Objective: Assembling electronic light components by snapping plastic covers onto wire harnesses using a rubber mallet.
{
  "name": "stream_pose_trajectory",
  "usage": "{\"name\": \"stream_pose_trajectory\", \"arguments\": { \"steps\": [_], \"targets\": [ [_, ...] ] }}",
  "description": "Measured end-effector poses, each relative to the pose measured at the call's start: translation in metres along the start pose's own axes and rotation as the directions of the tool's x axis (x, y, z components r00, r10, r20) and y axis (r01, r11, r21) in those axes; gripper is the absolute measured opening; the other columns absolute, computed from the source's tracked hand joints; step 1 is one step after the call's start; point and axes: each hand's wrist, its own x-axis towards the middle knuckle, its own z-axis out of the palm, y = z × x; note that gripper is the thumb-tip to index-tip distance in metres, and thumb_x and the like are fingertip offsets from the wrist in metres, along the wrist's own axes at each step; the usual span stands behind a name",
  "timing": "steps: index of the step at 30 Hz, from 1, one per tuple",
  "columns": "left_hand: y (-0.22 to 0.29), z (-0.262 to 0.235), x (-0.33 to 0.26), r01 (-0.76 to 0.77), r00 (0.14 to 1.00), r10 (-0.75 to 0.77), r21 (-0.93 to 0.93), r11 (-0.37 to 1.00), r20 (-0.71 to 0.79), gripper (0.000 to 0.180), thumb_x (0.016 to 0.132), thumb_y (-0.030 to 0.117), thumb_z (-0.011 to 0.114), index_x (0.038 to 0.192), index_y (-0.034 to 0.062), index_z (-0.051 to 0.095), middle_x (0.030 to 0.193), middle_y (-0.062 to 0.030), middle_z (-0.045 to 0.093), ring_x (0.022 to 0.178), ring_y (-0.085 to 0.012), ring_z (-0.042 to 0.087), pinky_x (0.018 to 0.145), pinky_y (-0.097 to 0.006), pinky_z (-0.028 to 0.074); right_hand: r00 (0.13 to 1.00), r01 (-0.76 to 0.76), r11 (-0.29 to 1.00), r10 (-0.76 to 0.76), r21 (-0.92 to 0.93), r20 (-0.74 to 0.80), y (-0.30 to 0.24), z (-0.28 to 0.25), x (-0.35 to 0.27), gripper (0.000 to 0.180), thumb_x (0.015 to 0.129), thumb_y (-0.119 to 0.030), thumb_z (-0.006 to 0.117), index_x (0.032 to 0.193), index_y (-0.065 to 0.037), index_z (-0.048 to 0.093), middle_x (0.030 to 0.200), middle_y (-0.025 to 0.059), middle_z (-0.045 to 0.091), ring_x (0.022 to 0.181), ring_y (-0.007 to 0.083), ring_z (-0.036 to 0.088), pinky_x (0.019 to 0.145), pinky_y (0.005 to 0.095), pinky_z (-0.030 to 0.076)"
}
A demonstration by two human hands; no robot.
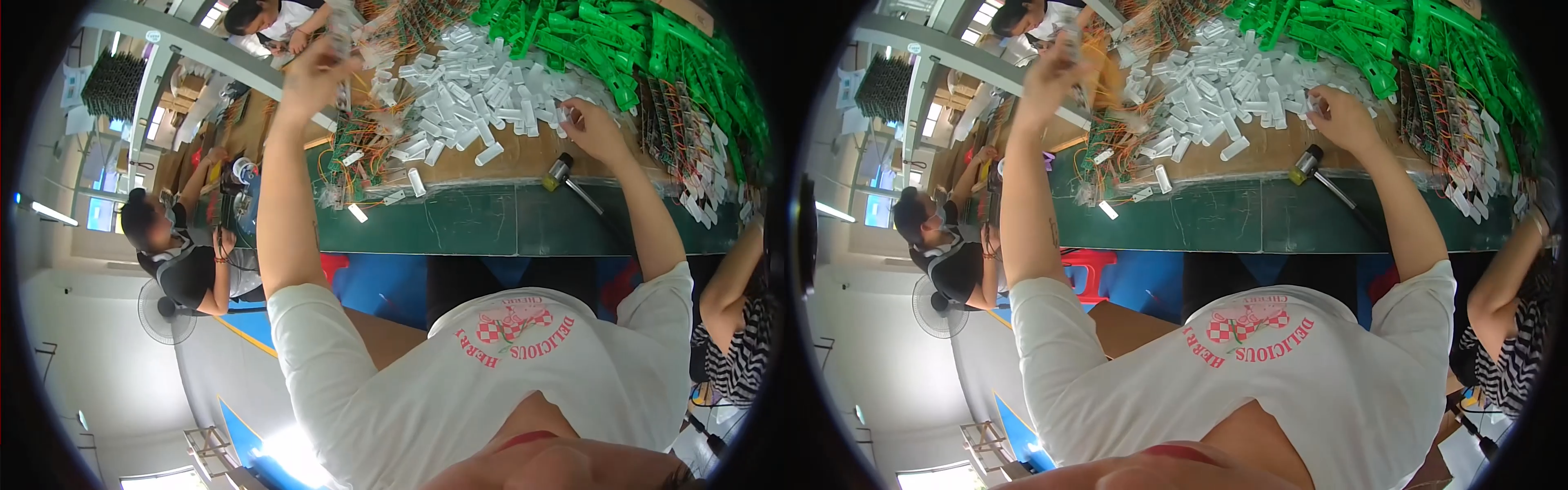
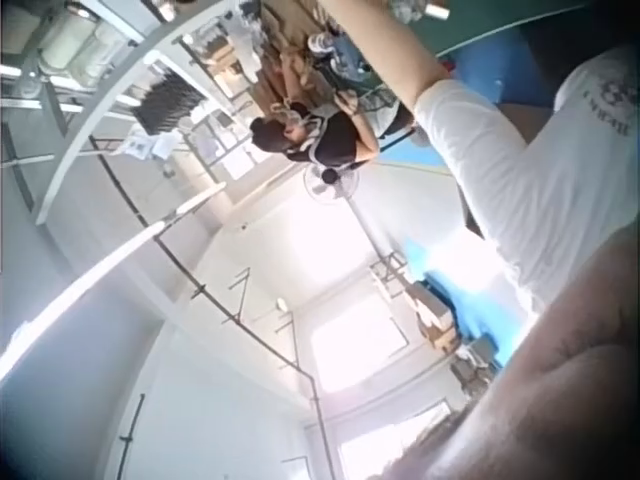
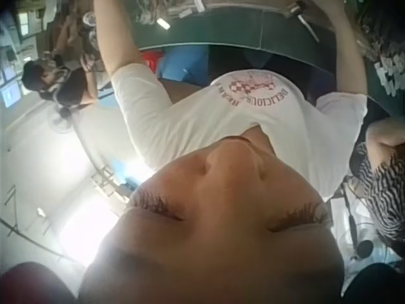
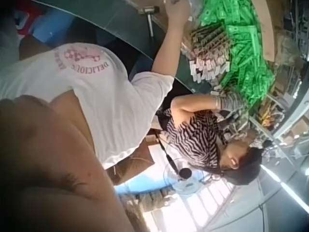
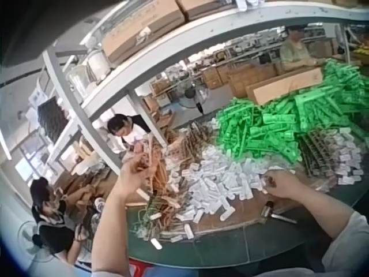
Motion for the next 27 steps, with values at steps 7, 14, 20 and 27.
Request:
{"name": "stream_pose_trajectory", "arguments": {
  "steps": [7, 14, 20, 27],
  "targets": [
    [0.006, 0.006, 0.020, -0.210, 0.963, 0.175, 0.168, 0.963, 0.203, 0.051, 0.084, 0.019, 0.078, 0.130, 0.0056, 0.063, 0.091, -0.0016, 0.067, 0.078, -0.0099, 0.058, 0.072, -0.028, 0.049, 0.995, 0.094, 0.941, -0.102, 0.324, 0.008, -0.025, -0.003, -0.063, 0.038, 0.088, -0.006, 0.071, 0.123, -0.007, 0.058, 0.087, 0.0052, 0.062, 0.076, 0.0142, 0.062, 0.068, 0.0304, 0.053],
    [0.059, 0.052, 0.016, -0.342, 0.932, 0.298, 0.231, 0.911, 0.206, 0.043, 0.083, 0.014, 0.078, 0.122, 0.0049, 0.065, 0.099, -0.0048, 0.069, 0.083, -0.0183, 0.062, 0.078, -0.032, 0.050, 0.950, 0.053, 0.901, -0.178, 0.431, 0.255, -0.050, 0.033, -0.122, 0.032, 0.088, -0.004, 0.073, 0.114, -0.004, 0.055, 0.096, 0.0073, 0.063, 0.084, 0.0138, 0.064, 0.079, 0.0294, 0.052],
    [0.134, 0.090, -0.012, -0.674, 0.735, 0.627, 0.173, 0.718, 0.260, 0.047, 0.083, 0.003, 0.071, 0.128, 0.0009, 0.059, 0.122, -0.0219, 0.065, 0.116, -0.0379, 0.062, 0.097, -0.041, 0.049, 0.999, 0.049, 0.832, -0.054, 0.553, -0.008, -0.017, 0.066, -0.113, 0.034, 0.090, 0.000, 0.070, 0.117, -0.004, 0.051, 0.098, 0.0051, 0.061, 0.090, 0.0133, 0.063, 0.083, 0.0280, 0.051],
    [0.097, 0.141, -0.063, -0.820, 0.570, 0.820, 0.095, 0.564, 0.051, 0.041, 0.075, 0.000, 0.076, 0.113, 0.0084, 0.065, 0.111, -0.0076, 0.071, 0.101, -0.0280, 0.068, 0.088, -0.039, 0.051, 0.962, 0.058, 0.579, 0.186, 0.813, -0.200, 0.014, 0.056, -0.092, 0.033, 0.096, 0.000, 0.064, 0.124, -0.003, 0.048, 0.107, 0.0050, 0.061, 0.096, 0.0126, 0.063, 0.086, 0.0276, 0.051]
  ]
}}
